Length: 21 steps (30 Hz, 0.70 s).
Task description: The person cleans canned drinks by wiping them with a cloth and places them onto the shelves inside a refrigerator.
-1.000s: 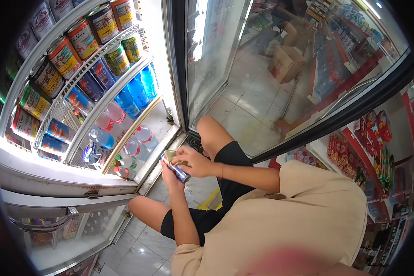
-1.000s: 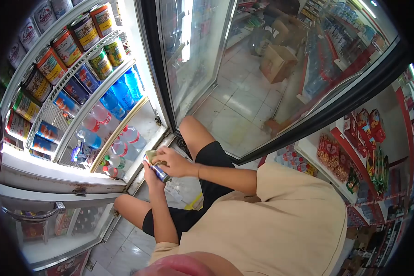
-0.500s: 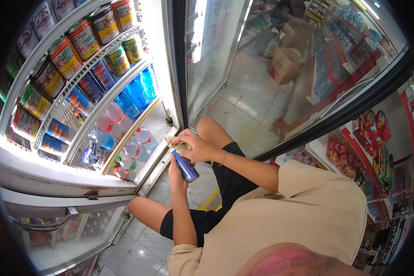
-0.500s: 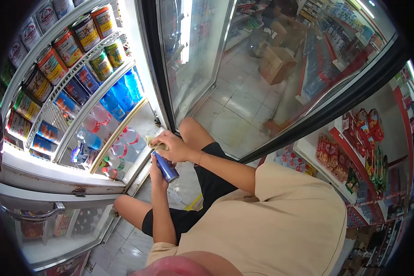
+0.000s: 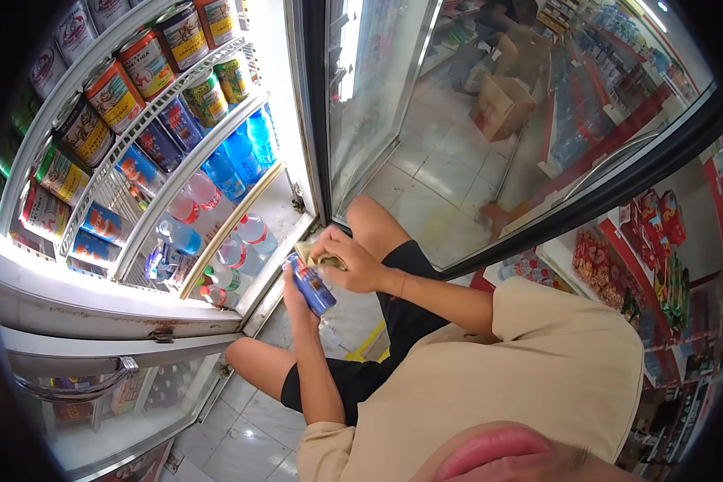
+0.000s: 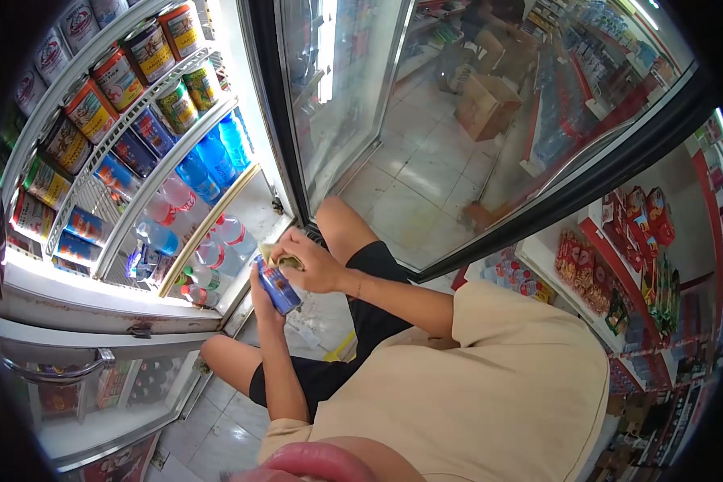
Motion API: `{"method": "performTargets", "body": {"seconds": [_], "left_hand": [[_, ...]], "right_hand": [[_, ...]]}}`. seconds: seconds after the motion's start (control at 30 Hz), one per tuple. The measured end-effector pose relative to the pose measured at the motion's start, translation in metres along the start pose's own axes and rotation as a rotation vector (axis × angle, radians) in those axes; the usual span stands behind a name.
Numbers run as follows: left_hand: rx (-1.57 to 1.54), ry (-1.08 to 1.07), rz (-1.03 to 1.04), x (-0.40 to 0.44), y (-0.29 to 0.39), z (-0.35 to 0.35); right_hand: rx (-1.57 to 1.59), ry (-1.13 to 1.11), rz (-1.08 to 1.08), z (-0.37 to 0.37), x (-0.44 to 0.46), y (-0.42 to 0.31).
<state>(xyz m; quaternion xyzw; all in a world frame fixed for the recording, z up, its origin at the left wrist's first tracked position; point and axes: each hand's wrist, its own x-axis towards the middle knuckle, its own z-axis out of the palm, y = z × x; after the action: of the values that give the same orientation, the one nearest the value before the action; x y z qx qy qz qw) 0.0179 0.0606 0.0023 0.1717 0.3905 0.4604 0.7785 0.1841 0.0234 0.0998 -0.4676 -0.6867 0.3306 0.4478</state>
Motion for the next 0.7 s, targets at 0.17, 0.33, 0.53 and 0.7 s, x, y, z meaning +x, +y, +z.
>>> {"method": "performTargets", "body": {"seconds": [0.17, 0.33, 0.53, 0.7], "left_hand": [[-0.002, 0.089, 0.081, -0.008, -0.006, 0.017], [0.035, 0.196, 0.155, 0.004, 0.004, -0.006], [-0.017, -0.015, -0.051, -0.022, 0.009, 0.013], [-0.177, 0.068, 0.054, -0.012, -0.004, 0.008]], "right_hand": [[-0.237, -0.106, -0.080, 0.017, -0.013, 0.005], [-0.010, -0.372, 0.018, 0.017, -0.047, -0.011], [-0.056, -0.047, -0.068, -0.002, 0.021, -0.021], [-0.267, -0.167, -0.149, 0.019, 0.001, -0.018]]}}
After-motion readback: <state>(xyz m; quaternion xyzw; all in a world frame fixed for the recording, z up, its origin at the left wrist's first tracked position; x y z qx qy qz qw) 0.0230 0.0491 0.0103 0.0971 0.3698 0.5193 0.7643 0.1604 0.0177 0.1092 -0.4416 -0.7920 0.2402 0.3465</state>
